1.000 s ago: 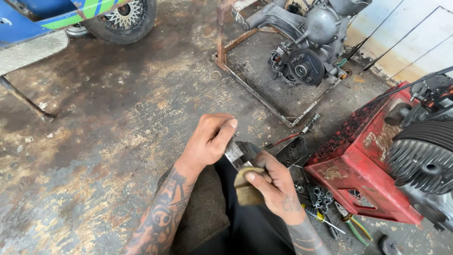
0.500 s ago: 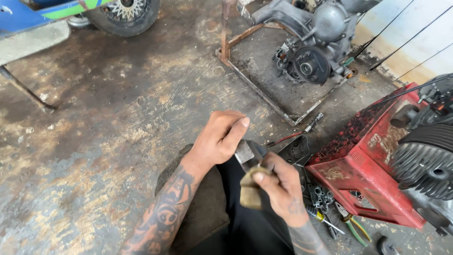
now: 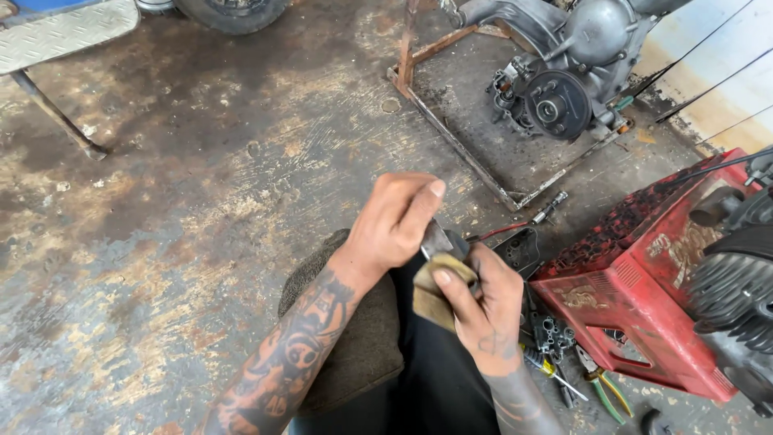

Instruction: Clean a motorcycle engine component, such as a clutch basket, using a wire brush to remove debris.

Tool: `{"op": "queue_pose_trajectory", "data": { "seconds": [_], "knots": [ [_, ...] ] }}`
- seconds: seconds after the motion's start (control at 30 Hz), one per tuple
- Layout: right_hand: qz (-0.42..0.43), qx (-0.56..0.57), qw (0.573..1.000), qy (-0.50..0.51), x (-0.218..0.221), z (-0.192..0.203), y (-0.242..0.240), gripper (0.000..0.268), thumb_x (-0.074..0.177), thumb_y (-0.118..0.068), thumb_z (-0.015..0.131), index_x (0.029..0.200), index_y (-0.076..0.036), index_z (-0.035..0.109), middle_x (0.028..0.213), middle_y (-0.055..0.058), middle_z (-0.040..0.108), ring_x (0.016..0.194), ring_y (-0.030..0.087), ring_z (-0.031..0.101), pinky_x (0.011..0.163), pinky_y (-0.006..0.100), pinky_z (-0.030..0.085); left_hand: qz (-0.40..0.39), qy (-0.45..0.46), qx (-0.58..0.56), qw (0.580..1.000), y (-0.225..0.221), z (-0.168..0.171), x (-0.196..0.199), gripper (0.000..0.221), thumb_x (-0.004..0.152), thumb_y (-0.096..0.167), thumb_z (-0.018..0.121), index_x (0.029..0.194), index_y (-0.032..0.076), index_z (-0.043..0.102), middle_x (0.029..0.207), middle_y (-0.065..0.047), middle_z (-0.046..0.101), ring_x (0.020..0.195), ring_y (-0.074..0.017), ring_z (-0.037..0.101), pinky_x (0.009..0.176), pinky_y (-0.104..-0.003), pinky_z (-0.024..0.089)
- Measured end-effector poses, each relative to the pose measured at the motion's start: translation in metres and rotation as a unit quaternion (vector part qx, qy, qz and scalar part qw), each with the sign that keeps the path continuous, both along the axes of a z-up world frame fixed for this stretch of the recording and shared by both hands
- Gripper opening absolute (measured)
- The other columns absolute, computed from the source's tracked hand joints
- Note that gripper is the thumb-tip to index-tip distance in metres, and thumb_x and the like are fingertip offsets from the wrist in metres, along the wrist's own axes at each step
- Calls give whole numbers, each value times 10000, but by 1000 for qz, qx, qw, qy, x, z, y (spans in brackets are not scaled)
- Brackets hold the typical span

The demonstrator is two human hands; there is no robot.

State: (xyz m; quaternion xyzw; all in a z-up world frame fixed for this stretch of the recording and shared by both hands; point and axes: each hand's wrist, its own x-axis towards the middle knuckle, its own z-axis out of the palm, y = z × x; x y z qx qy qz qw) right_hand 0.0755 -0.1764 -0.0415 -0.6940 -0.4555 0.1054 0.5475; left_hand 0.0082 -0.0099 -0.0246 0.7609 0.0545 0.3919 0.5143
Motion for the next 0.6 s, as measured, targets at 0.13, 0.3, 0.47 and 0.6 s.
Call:
{"op": "queue_pose_trajectory", "data": {
  "seconds": [0.13, 0.3, 0.47, 0.6],
  "knots": [
    [-1, 5, 1000, -25, -1, 3, 1, 311, 887, -161, 682, 725, -16, 459, 687, 29, 427, 596, 135, 346, 536, 280, 341, 38, 45, -31, 998, 4, 4, -7, 427, 985, 218, 471, 633, -19, 415, 558, -54, 406, 535, -159, 295, 510, -361, 315],
    [117, 48, 986, 106, 12, -26, -23, 216, 884, -113, 677, 812, -47, 484, 864, 59, 559, 679, 119, 437, 629, 238, 396, -38, -10, 16, 999, -10, 23, -6, 409, 992, 154, 472, 628, 3, 361, 591, -80, 406, 538, -196, 331, 555, -378, 332],
    [63, 80, 993, 53, 8, -14, 10, 330, 935, -187, 646, 679, -74, 472, 613, -1, 412, 552, 107, 369, 505, 281, 324, -28, 26, -32, 999, 10, -11, -5, 445, 1027, 215, 459, 596, 105, 460, 553, -36, 421, 524, -144, 380, 507, -335, 377],
    [116, 99, 987, 55, 13, -17, 3, 270, 946, -241, 714, 803, -81, 550, 712, 15, 426, 623, 112, 425, 570, 300, 365, -13, 54, -67, 996, 21, -7, -8, 497, 1058, 243, 459, 579, 116, 485, 527, -37, 427, 559, -153, 439, 568, -326, 443]
  ]
}}
